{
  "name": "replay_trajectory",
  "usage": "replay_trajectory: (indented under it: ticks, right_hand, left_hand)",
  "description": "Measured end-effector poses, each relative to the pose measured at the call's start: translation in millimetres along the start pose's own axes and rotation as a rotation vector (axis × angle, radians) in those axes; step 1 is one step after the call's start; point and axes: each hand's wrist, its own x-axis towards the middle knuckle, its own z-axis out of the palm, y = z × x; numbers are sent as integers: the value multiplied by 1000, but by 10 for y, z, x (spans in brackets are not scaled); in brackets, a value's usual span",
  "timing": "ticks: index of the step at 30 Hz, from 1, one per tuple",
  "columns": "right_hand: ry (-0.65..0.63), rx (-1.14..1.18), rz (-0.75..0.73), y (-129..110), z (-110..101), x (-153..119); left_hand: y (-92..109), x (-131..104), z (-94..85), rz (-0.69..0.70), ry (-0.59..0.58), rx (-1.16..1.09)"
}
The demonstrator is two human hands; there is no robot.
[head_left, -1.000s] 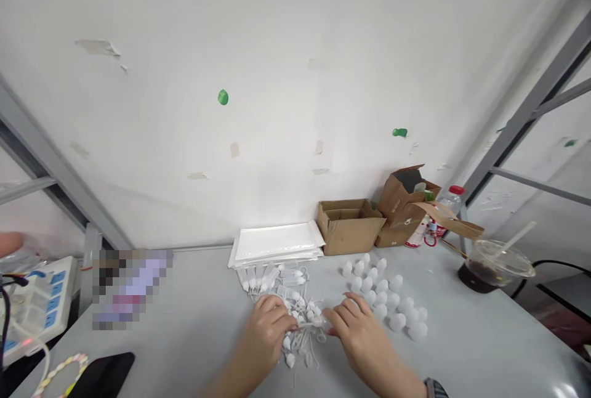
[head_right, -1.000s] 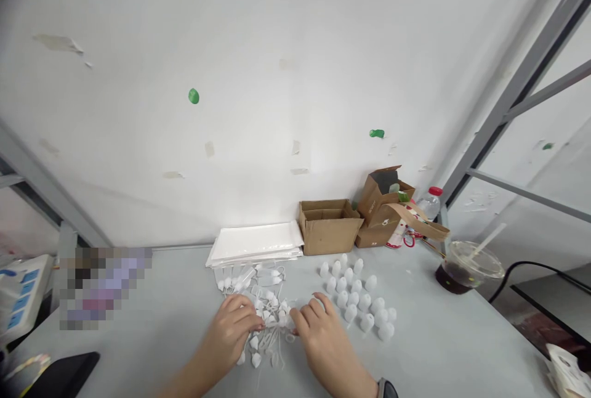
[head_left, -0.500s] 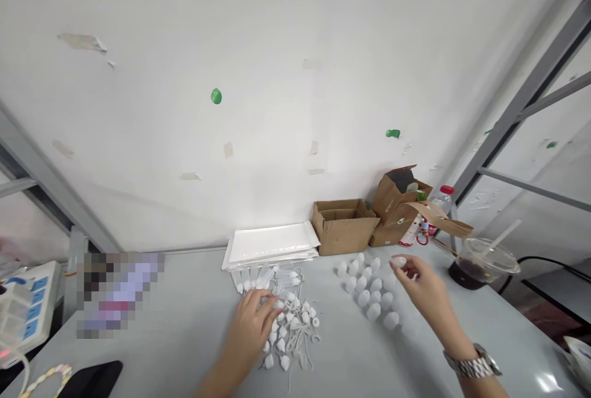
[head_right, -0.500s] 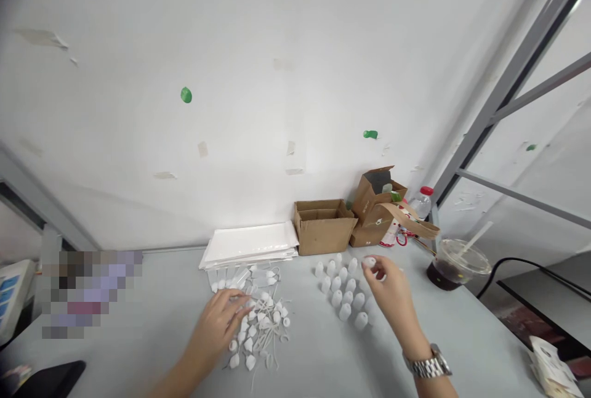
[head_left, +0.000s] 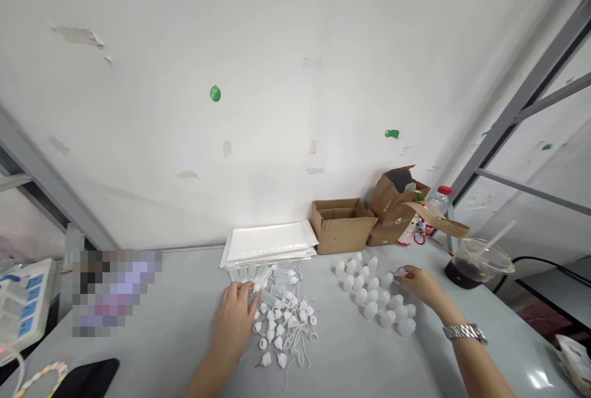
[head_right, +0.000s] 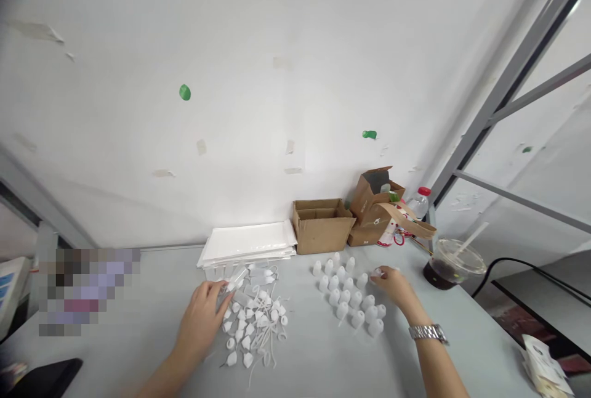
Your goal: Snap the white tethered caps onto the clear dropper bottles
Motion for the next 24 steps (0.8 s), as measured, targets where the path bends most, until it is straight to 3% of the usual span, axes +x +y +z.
replay_trajectory:
  ticks: [5,8,11,14,16,21,24]
  right_hand:
    - [-126,8,-7,110,-22,-24]
    - [-62,-52,36,160,-108,-77]
    - [126,-124,38,32,-207,-194]
    - [418,-34,-148,-366,-206,-346]
    - [432,147,-339,-744,-113,-445]
    - [76,356,-771,-1694,286,-660]
    - [-79,454,-814,-2072,469,-782]
  left_hand:
    - [-43,5,32,21,-3,28]
    - [-35,9,20,-2,-12,25]
    - [-3,16,-16,-37,-23,-6]
    - [23,24,-46,-63,-35,-36]
    - [24,30,-58,-71,-36,-43]
    - [-23,59,-92,-54,40,-70]
    - [-26,69,-129,-22,124,-150]
